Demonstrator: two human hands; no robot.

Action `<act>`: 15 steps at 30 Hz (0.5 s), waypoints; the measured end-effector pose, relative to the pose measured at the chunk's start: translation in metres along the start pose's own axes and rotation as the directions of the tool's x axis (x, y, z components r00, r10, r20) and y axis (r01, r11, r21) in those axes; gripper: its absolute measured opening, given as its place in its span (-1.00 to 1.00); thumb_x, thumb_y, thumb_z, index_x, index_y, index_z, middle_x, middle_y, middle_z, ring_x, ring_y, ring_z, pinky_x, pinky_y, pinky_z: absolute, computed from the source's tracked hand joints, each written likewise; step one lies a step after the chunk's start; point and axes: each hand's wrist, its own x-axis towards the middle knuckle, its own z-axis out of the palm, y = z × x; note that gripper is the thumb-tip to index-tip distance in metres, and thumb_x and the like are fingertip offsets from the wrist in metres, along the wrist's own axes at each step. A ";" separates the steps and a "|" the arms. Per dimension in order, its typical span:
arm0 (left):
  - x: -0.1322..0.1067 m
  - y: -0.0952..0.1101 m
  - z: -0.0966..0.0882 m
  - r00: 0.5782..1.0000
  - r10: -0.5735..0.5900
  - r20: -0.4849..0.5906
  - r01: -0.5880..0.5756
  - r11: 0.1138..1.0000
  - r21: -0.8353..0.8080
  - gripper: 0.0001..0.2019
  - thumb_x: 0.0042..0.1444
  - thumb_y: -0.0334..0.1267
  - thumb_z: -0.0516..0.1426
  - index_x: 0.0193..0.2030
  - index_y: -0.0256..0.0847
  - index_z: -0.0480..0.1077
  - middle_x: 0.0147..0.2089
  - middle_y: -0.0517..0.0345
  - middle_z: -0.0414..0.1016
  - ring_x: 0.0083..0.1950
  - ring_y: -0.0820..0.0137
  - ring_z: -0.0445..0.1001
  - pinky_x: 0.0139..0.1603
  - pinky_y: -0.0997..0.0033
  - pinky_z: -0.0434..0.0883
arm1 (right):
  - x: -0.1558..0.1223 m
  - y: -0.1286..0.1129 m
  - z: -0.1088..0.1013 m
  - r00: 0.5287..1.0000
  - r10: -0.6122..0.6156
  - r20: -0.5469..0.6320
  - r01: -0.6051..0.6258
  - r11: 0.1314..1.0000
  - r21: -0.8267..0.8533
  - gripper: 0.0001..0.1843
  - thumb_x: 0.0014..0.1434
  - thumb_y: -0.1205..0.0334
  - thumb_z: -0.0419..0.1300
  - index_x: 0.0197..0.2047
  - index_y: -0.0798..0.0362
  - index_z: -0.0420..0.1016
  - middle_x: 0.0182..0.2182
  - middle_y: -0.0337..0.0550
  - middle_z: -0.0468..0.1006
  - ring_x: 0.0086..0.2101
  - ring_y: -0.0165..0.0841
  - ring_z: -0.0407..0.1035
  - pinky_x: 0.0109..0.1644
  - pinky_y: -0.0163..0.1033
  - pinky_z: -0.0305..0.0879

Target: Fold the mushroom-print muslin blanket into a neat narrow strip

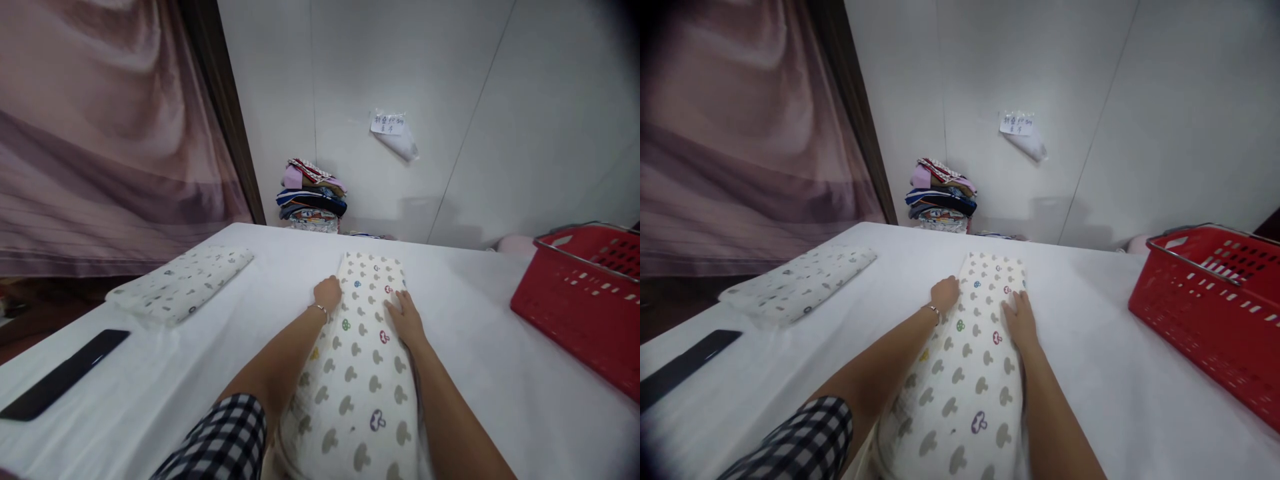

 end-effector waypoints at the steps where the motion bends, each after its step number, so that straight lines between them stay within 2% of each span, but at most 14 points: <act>1: 0.003 0.001 -0.001 1.000 0.002 -0.003 -0.002 1.000 -0.002 -0.66 0.30 -0.15 -0.17 -0.07 -0.25 0.34 -0.11 -0.11 0.51 -0.05 0.23 0.48 -0.14 0.33 0.33 | 0.000 0.000 0.000 1.000 -0.003 0.012 0.004 1.000 -0.019 -0.32 0.16 -0.06 -0.03 0.24 0.16 0.22 0.30 0.05 0.05 0.25 -0.15 0.00 0.26 -0.07 0.04; 4: 0.011 0.004 0.000 1.000 0.010 -0.007 -0.010 1.000 -0.011 -0.63 0.28 -0.05 -0.12 -0.08 -0.26 0.34 -0.10 -0.11 0.50 -0.05 0.20 0.48 -0.15 0.32 0.33 | -0.002 -0.001 -0.001 0.998 -0.030 0.052 0.036 0.994 -0.102 -0.35 0.18 -0.02 -0.06 0.26 0.14 0.19 0.31 0.01 0.04 0.27 -0.19 -0.05 0.27 -0.10 0.00; 7: 0.015 0.007 0.004 1.000 0.008 -0.008 -0.008 1.000 -0.013 -0.69 0.28 -0.13 -0.11 -0.04 -0.26 0.31 -0.10 -0.10 0.50 -0.07 0.23 0.48 -0.15 0.33 0.33 | -0.004 -0.005 -0.004 0.993 -0.046 0.109 0.074 0.962 -0.264 -0.40 0.21 0.04 -0.08 0.24 0.14 0.21 0.31 0.02 0.04 0.27 -0.18 -0.08 0.28 -0.05 -0.06; 11: 0.015 0.008 0.010 1.000 0.001 -0.029 -0.002 1.000 -0.009 -0.70 0.30 -0.17 -0.14 -0.01 -0.25 0.28 -0.09 -0.08 0.47 -0.05 0.26 0.47 -0.13 0.34 0.32 | -0.006 -0.015 -0.009 0.986 0.023 0.166 0.054 0.894 -0.445 -0.46 0.25 0.06 -0.13 0.23 0.07 0.21 0.33 -0.02 -0.02 0.27 -0.13 -0.11 0.25 0.12 -0.13; 15: 0.013 0.006 0.010 0.998 -0.006 -0.068 0.006 1.000 -0.004 -0.68 0.29 -0.13 -0.13 0.00 -0.27 0.28 0.02 -0.13 0.39 0.02 0.22 0.42 -0.10 0.33 0.33 | -0.006 -0.023 -0.011 0.981 0.052 0.189 0.051 0.865 -0.499 -0.45 0.26 0.07 -0.15 0.25 0.09 0.17 0.34 -0.05 -0.06 0.28 -0.13 -0.15 0.24 0.15 -0.15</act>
